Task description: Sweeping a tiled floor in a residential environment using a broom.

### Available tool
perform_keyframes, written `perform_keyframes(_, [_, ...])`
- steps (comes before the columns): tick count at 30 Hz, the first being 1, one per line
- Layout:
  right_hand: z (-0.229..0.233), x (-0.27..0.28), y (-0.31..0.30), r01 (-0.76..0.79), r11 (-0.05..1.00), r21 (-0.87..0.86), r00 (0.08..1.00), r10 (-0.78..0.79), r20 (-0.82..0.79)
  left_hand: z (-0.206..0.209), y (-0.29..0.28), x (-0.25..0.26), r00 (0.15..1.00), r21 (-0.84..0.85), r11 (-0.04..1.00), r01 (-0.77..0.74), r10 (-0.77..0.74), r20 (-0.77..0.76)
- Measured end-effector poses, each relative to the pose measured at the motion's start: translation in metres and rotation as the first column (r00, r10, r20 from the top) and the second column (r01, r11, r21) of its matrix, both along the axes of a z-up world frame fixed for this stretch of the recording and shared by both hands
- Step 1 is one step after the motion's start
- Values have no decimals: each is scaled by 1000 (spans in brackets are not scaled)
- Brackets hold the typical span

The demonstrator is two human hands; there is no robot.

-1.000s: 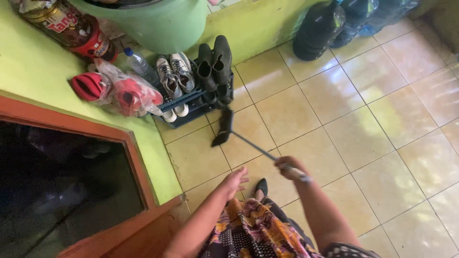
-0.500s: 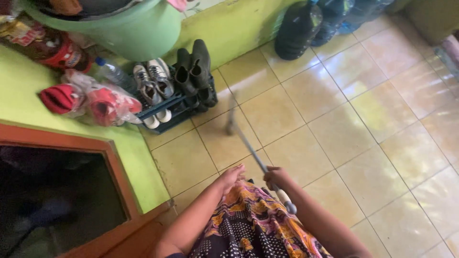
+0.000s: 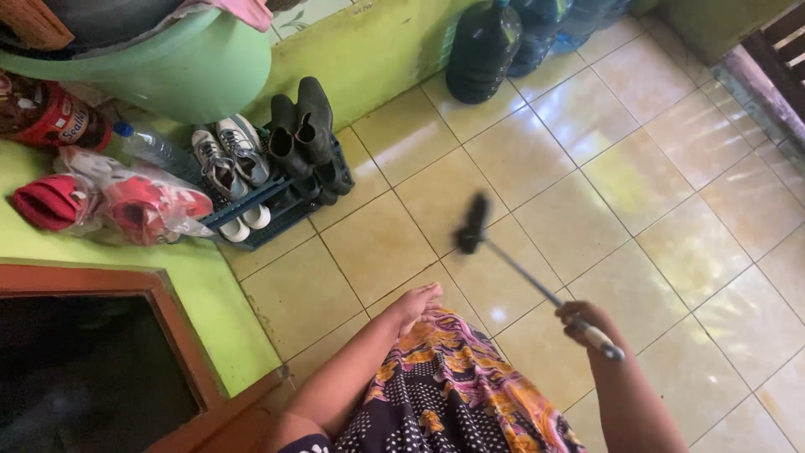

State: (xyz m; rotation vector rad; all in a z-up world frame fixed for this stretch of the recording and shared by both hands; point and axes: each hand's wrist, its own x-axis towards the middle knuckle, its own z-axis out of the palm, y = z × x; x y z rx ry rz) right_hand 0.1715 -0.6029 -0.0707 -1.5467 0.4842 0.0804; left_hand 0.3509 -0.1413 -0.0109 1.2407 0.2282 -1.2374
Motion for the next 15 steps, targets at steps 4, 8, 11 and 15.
perform_keyframes(4, [-36, 95, 13, -102, 948, -300, 715, -140, -685, 25, 1, 9, 1000, 8, 1000, 7, -7, 2])
perform_keyframes(8, [36, 146, 141, 166, 940, -298, 793, -307, -527, 23, 12, 23, 1000, 51, 999, -1, 0, 18])
perform_keyframes(11, [39, 170, 188, 78, 989, -127, 869, -129, -477, 18, 8, 32, 999, 34, 999, -35, 34, 25])
perform_keyframes(15, [12, 228, 254, 93, 968, 234, 869, 35, -493, 11, -15, 54, 999, 47, 998, -43, 44, -13])
